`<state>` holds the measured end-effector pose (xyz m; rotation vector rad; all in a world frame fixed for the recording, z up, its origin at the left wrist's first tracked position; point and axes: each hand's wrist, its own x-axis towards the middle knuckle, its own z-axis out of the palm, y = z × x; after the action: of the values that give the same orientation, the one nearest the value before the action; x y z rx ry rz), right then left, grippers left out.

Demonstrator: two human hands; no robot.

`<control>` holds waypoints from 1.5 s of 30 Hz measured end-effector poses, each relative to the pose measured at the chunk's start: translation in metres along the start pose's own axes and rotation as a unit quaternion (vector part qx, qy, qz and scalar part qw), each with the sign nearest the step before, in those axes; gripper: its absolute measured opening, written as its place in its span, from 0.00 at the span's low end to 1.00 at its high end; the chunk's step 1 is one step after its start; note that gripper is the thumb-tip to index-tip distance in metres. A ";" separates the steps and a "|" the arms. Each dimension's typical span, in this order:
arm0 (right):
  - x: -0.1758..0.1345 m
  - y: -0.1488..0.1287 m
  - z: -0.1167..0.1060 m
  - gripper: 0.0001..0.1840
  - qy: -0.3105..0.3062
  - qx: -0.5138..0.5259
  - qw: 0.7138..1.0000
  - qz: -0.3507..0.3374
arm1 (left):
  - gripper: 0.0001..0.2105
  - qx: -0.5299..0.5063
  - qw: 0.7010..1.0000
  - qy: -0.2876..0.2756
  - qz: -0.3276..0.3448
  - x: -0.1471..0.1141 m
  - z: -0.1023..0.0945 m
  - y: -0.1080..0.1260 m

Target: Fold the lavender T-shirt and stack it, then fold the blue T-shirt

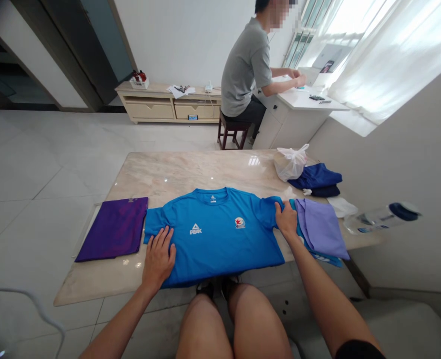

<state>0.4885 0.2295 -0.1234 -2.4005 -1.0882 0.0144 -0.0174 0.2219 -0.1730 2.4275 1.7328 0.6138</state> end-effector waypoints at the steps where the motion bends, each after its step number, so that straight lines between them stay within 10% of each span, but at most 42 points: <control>1: 0.000 -0.003 -0.003 0.35 -0.005 -0.015 1.000 0.000 | 0.27 0.000 1.000 0.000 0.000 0.000 0.000 0.000; 7: -0.010 -0.039 -0.017 0.27 -0.014 -0.100 0.992 -0.071 | 0.27 0.002 1.000 -0.002 0.007 0.001 -0.002 0.002; 13: -0.037 -0.078 -0.012 0.24 -0.213 0.099 0.934 -0.270 | 0.27 0.007 1.000 0.001 0.006 0.002 -0.002 0.002; 17: -0.049 -0.068 0.007 0.24 -0.174 0.159 0.938 -0.253 | 0.27 0.002 1.000 0.004 0.004 0.000 -0.002 0.002; 22: -0.062 -0.042 0.054 0.29 -0.177 0.043 0.902 -0.392 | 0.28 0.002 1.000 0.006 -0.002 -0.003 0.002 -0.001; 27: -0.065 -0.027 0.085 0.38 -0.158 -0.047 0.912 -0.377 | 0.28 0.017 1.000 0.003 -0.006 -0.004 0.004 -0.003; 45: -0.084 -0.073 0.062 0.25 -0.148 0.067 0.903 -0.398 | 0.27 0.034 0.999 -0.019 -0.005 -0.004 -0.001 -0.002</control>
<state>0.3665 0.2378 -0.1612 -1.7058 -2.0633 0.1722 -0.0204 0.2191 -0.1739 2.4563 1.7801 0.5128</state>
